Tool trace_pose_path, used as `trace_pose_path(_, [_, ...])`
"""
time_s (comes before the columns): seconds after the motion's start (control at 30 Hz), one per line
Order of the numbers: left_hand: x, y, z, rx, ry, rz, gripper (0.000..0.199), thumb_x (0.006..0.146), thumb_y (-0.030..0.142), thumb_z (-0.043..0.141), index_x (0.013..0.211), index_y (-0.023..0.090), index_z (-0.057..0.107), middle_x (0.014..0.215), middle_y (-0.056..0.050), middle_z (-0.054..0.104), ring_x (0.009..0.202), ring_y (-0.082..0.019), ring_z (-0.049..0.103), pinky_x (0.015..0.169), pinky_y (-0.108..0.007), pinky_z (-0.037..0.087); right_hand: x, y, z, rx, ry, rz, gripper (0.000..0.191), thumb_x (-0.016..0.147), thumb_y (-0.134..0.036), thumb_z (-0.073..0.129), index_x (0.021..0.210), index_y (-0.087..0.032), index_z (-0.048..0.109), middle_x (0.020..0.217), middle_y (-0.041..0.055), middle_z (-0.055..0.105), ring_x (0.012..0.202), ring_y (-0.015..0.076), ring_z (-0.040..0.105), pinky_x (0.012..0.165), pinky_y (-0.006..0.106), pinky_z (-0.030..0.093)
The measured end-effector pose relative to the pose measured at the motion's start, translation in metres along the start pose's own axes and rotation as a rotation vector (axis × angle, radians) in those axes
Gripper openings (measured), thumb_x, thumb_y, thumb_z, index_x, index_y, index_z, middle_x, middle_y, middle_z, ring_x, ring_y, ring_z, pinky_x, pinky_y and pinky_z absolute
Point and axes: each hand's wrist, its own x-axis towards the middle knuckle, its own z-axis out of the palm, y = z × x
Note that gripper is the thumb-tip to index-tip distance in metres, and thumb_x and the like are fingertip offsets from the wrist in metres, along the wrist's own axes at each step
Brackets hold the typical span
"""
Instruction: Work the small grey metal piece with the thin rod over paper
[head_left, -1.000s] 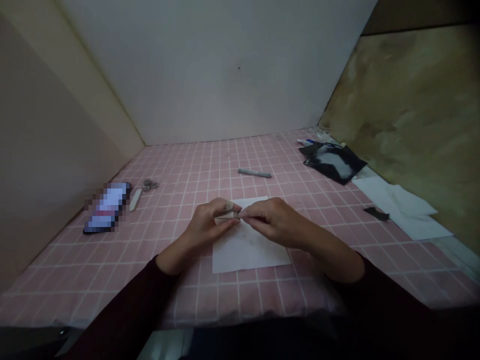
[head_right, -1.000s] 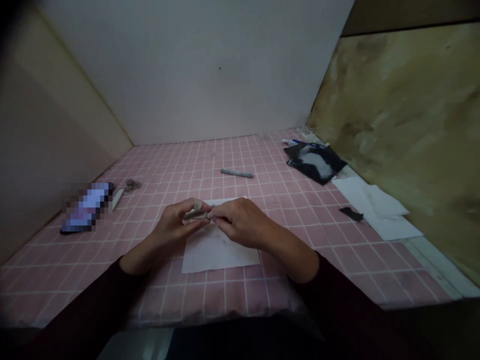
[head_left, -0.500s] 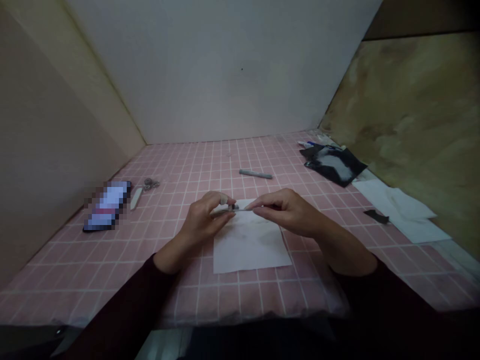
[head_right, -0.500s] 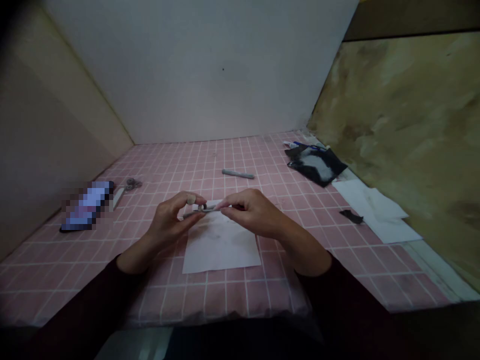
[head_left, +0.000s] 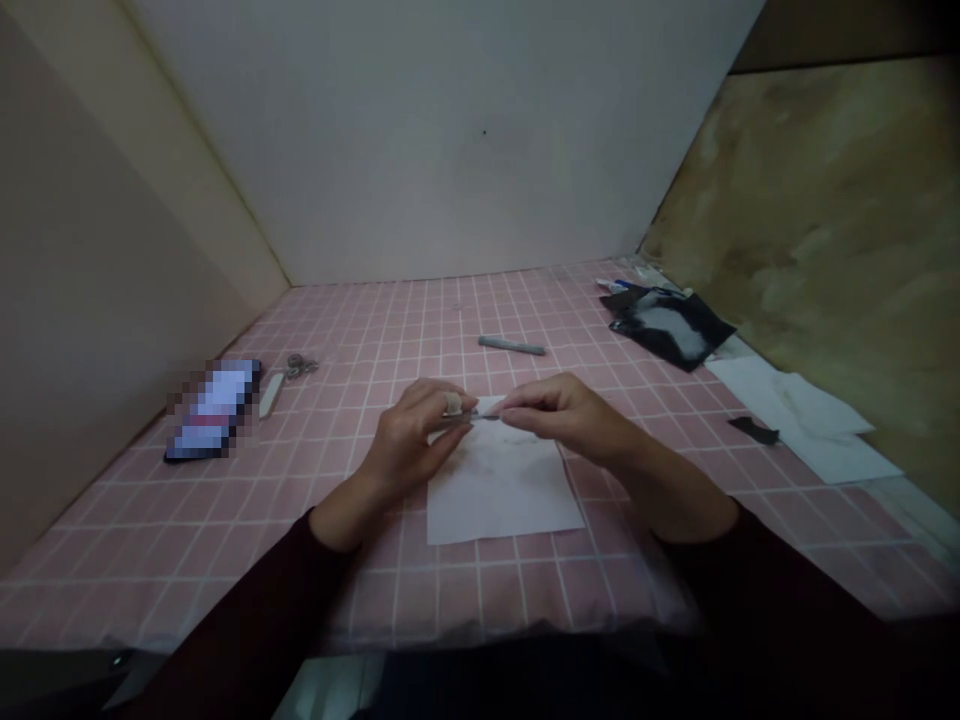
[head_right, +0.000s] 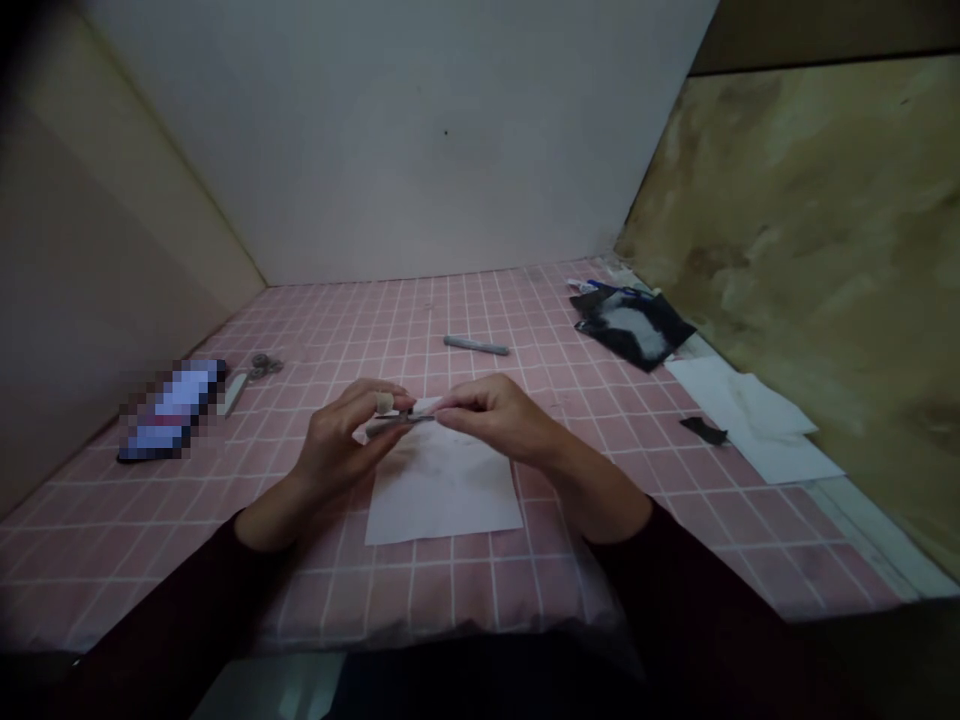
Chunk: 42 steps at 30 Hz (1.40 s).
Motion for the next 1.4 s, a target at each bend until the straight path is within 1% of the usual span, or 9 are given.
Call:
trace_pose_path(0.23, [0.002, 0.002, -0.003, -0.059, 0.037, 0.016, 0.016, 0.089, 0.020, 0.069, 0.105, 0.019, 0.067, 0.096, -0.008, 0.073, 0.094, -0.021, 0.069, 0.082, -0.034, 0.056, 0.002, 0.000, 0.003, 0.091, -0.009, 0.017, 0.028, 0.085, -0.040, 0.067, 0.093, -0.016, 0.077, 0.066, -0.0018, 0.055, 0.060, 0.0083, 0.044, 0.054, 0.024, 0.031])
trace_pose_path(0.37, [0.001, 0.000, -0.005, -0.055, 0.086, 0.012, 0.018, 0.088, 0.021, 0.071, 0.106, 0.020, 0.066, 0.095, -0.007, 0.074, 0.093, -0.021, 0.070, 0.082, -0.035, 0.055, 0.001, -0.002, -0.001, 0.129, 0.046, 0.083, 0.029, 0.081, -0.040, 0.072, 0.093, -0.014, 0.078, 0.059, -0.0038, 0.049, 0.056, 0.0072, 0.038, 0.052, 0.024, 0.025])
trace_pose_path(0.6, [0.001, 0.000, -0.005, -0.020, 0.053, 0.010, 0.016, 0.088, 0.022, 0.072, 0.103, 0.020, 0.068, 0.096, -0.007, 0.075, 0.094, -0.023, 0.071, 0.086, -0.038, 0.053, 0.001, -0.001, 0.001, 0.182, 0.020, 0.107, 0.029, 0.079, -0.041, 0.072, 0.091, -0.015, 0.079, 0.059, -0.0029, 0.049, 0.054, 0.0071, 0.036, 0.051, 0.024, 0.024])
trace_pose_path(0.7, [0.002, 0.000, -0.007, -0.045, 0.075, -0.039, 0.014, 0.088, 0.023, 0.071, 0.101, 0.020, 0.067, 0.095, -0.006, 0.076, 0.091, -0.021, 0.071, 0.083, -0.035, 0.054, 0.001, 0.001, 0.001, 0.143, 0.060, 0.101, 0.028, 0.080, -0.040, 0.073, 0.092, -0.016, 0.079, 0.058, -0.0026, 0.051, 0.055, 0.0078, 0.039, 0.051, 0.023, 0.026])
trace_pose_path(0.83, [0.001, 0.000, -0.006, -0.112, -0.039, -0.072, 0.013, 0.088, 0.026, 0.071, 0.100, 0.019, 0.069, 0.094, -0.006, 0.076, 0.088, -0.020, 0.071, 0.080, -0.034, 0.054, 0.001, 0.001, 0.001, 0.092, -0.021, -0.030, 0.027, 0.084, -0.041, 0.068, 0.090, -0.017, 0.080, 0.069, 0.0006, 0.062, 0.066, 0.0108, 0.050, 0.060, 0.025, 0.038])
trace_pose_path(1.0, [-0.001, -0.004, -0.006, -0.222, -0.056, -0.261, 0.015, 0.086, 0.028, 0.073, 0.099, 0.020, 0.070, 0.099, -0.007, 0.077, 0.092, -0.021, 0.072, 0.083, -0.035, 0.056, -0.004, -0.003, -0.006, -0.101, -0.016, -0.050, 0.028, 0.090, -0.038, 0.064, 0.098, -0.016, 0.079, 0.060, -0.0026, 0.052, 0.056, 0.0087, 0.042, 0.053, 0.024, 0.032])
trace_pose_path(1.17, [-0.004, -0.004, -0.005, -0.473, -0.191, -0.458, 0.020, 0.085, 0.031, 0.073, 0.102, 0.019, 0.073, 0.095, -0.006, 0.075, 0.086, -0.019, 0.072, 0.076, -0.030, 0.058, -0.007, -0.005, -0.005, -0.151, -0.076, -0.121, 0.026, 0.092, -0.029, 0.059, 0.099, -0.014, 0.079, 0.071, 0.0012, 0.065, 0.064, 0.0100, 0.052, 0.061, 0.024, 0.039])
trace_pose_path(1.3, [-0.003, -0.003, -0.005, -0.550, -0.146, -0.562, 0.018, 0.082, 0.030, 0.076, 0.096, 0.019, 0.074, 0.100, -0.006, 0.076, 0.092, -0.020, 0.071, 0.080, -0.031, 0.057, -0.008, -0.006, -0.008, -0.185, -0.061, -0.107, 0.026, 0.092, -0.029, 0.060, 0.100, -0.013, 0.079, 0.064, -0.0014, 0.060, 0.057, 0.0080, 0.046, 0.055, 0.023, 0.034])
trace_pose_path(1.4, [-0.002, -0.002, -0.005, -0.656, -0.189, -0.630, 0.020, 0.082, 0.032, 0.076, 0.097, 0.019, 0.074, 0.095, -0.005, 0.076, 0.087, -0.020, 0.070, 0.079, -0.032, 0.057, -0.007, -0.006, -0.005, -0.201, -0.066, -0.136, 0.025, 0.092, -0.026, 0.058, 0.100, -0.015, 0.079, 0.075, 0.0018, 0.069, 0.066, 0.0100, 0.055, 0.063, 0.024, 0.041])
